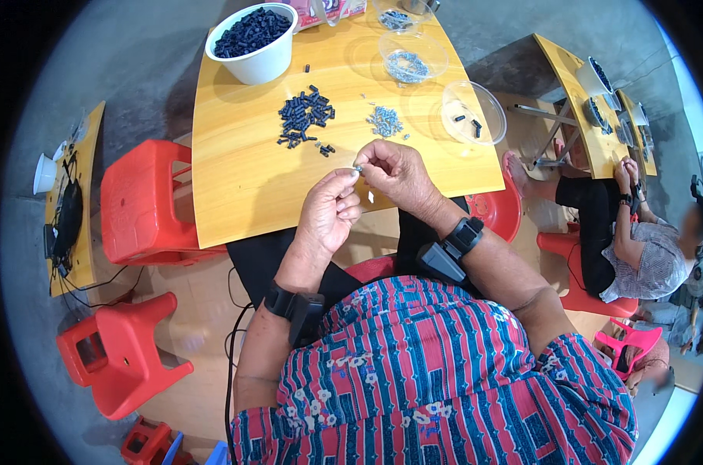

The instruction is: Manually inspecting, separating, and sorting small plastic and rubber component pieces on a workshop table.

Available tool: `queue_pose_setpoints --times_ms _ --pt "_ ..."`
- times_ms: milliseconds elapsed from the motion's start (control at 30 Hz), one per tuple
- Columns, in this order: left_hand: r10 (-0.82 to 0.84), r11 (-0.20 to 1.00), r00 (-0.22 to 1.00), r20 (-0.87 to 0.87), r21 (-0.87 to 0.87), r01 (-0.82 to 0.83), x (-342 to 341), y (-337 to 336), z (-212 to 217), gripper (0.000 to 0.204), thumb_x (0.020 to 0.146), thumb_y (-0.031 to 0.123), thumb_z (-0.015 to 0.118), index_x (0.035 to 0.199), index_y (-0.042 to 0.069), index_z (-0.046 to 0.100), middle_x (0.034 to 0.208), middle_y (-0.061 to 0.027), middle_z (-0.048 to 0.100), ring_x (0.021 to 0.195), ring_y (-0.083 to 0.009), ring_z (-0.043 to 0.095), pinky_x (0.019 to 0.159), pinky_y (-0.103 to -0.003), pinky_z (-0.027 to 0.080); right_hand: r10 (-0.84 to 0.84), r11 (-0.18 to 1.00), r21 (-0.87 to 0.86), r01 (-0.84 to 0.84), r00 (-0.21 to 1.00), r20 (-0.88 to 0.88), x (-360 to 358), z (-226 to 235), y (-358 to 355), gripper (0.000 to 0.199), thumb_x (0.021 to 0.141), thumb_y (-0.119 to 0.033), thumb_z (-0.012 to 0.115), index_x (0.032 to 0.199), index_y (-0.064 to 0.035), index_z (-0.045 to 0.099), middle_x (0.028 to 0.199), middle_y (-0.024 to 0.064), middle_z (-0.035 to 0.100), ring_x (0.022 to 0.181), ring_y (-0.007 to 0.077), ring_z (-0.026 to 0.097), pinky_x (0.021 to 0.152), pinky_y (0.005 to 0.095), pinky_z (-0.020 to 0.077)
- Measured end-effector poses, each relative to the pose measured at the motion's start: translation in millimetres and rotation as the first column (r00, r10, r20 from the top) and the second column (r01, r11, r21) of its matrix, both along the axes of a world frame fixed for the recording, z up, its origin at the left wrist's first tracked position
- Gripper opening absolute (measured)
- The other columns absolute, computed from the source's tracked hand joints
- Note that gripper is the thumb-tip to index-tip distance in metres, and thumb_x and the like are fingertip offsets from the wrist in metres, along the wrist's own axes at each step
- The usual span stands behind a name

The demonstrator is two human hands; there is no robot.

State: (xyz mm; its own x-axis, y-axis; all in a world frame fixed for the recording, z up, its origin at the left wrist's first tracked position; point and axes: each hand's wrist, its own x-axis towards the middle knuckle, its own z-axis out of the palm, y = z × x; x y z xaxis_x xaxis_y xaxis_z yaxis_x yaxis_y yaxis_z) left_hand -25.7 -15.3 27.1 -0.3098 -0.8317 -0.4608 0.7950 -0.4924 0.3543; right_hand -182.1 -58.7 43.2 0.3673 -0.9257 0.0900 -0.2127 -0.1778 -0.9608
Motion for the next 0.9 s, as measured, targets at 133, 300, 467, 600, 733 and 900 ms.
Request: queue_pose_setpoints --times_ms 133,300,467,600,733,900 --pt "0.099 0.994 0.983 0.154 -0.065 -0.090 -4 2 3 0.002 0.090 0.009 0.059 0.092 0.008 0.058 0.066 0.0066 0.041 0.050 -0.0015 0.034 0.043 -0.016 0.028 -0.030 0.984 0.177 0.009 0.992 0.121 3 6 5 0.008 0.087 -0.007 0.061 0.090 -0.0010 0.066 0.076 -0.0010 0.065 0.064 0.0035 0.057 0.056 0.0196 0.0460" --pt "0.161 0.982 0.954 0.252 -0.135 -0.130 -8 2 5 0.003 0.091 0.009 0.060 0.092 0.009 0.058 0.068 0.0066 0.046 0.049 -0.0003 0.034 0.042 -0.016 0.027 -0.079 0.965 0.258 0.042 0.988 0.136 4 7 5 0.013 0.087 -0.010 0.063 0.093 -0.0001 0.069 0.078 0.0008 0.067 0.060 0.0047 0.058 0.054 0.0196 0.0467" --pt "0.174 0.976 0.948 0.266 -0.176 -0.130 -8 2 1 0.003 0.091 0.008 0.061 0.092 0.009 0.058 0.070 0.0062 0.050 0.049 0.0001 0.034 0.042 -0.016 0.027 -0.089 0.970 0.236 0.061 0.990 0.109 2 10 5 0.012 0.087 -0.010 0.064 0.091 0.0000 0.069 0.077 0.0005 0.068 0.061 0.0046 0.058 0.052 0.0194 0.0469" --pt "0.179 0.974 0.942 0.284 -0.185 -0.129 -11 2 4 0.003 0.091 0.009 0.061 0.091 0.009 0.058 0.072 0.0060 0.052 0.049 0.0001 0.034 0.042 -0.016 0.027 -0.101 0.967 0.248 0.065 0.986 0.135 1 10 6 0.012 0.087 -0.010 0.064 0.090 -0.0002 0.070 0.077 0.0002 0.068 0.061 0.0043 0.058 0.053 0.0191 0.0467" --pt "0.163 0.981 0.948 0.274 -0.148 -0.126 -11 3 5 0.004 0.091 0.009 0.061 0.093 0.008 0.057 0.070 0.0061 0.049 0.049 0.0001 0.034 0.041 -0.016 0.027 -0.091 0.964 0.263 0.050 0.985 0.146 0 9 5 0.012 0.087 -0.010 0.064 0.091 0.0002 0.069 0.078 0.0006 0.068 0.062 0.0046 0.058 0.055 0.0191 0.0468" --pt "0.125 0.986 0.974 0.189 -0.130 -0.101 -10 3 3 0.004 0.092 0.010 0.058 0.094 0.008 0.056 0.067 0.0066 0.043 0.050 -0.0006 0.033 0.043 -0.015 0.028 -0.085 0.950 0.311 0.004 0.965 0.247 -2 8 4 0.011 0.086 -0.008 0.065 0.092 0.0016 0.069 0.080 0.0019 0.068 0.063 0.0054 0.059 0.058 0.0194 0.0475"
